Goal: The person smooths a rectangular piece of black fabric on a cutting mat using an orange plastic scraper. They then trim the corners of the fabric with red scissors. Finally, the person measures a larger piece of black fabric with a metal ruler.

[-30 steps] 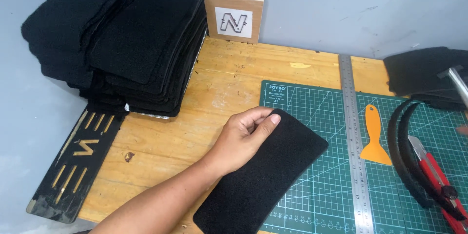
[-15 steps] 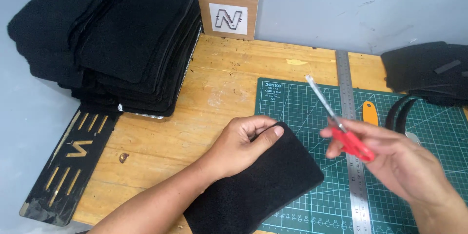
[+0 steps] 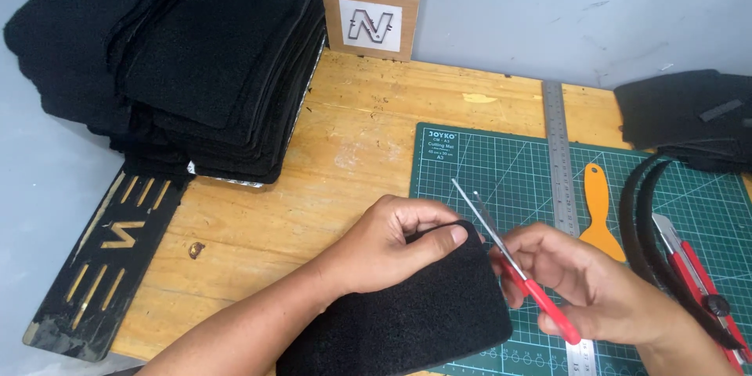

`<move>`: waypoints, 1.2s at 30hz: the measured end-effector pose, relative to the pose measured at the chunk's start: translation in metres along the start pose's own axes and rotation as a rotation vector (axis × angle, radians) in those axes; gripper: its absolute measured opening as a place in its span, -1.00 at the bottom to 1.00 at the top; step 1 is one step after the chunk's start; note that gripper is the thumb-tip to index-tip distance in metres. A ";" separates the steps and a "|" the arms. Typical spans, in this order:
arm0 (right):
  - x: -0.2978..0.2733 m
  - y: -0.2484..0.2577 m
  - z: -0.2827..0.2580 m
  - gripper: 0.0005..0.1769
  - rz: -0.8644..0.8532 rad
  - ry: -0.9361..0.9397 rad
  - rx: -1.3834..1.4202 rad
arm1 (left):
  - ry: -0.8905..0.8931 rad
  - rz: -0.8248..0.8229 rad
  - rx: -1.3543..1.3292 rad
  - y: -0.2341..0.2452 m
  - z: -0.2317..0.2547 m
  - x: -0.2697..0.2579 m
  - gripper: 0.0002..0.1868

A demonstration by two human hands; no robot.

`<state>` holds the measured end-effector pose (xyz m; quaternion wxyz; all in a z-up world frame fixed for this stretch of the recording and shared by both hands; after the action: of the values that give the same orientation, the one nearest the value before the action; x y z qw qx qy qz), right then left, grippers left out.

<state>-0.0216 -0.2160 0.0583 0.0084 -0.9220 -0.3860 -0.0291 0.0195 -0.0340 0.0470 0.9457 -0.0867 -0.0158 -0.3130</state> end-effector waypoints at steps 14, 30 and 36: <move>0.001 -0.001 0.009 -0.41 0.025 0.029 -0.060 | 0.027 -0.037 0.033 -0.001 -0.001 0.000 -0.80; 0.000 -0.001 0.013 -0.42 0.024 -0.002 -0.057 | 0.072 -0.041 0.009 -0.001 -0.002 0.001 -0.81; 0.000 -0.001 0.015 -0.41 0.034 0.000 -0.070 | 0.073 -0.053 0.009 -0.001 -0.003 0.001 -0.80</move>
<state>-0.0217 -0.2152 0.0436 -0.0234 -0.9282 -0.3689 -0.0425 0.0194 -0.0362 0.0440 0.9374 -0.0706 0.0152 -0.3407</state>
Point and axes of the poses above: each hand's wrist, its own x-axis towards the middle knuckle, its own y-axis out of the back of the hand, z = x × y, the point moved 7 cm from there along x, towards the middle knuckle, and after that the axes turned 9 degrees about -x, right-handed, at the moved point
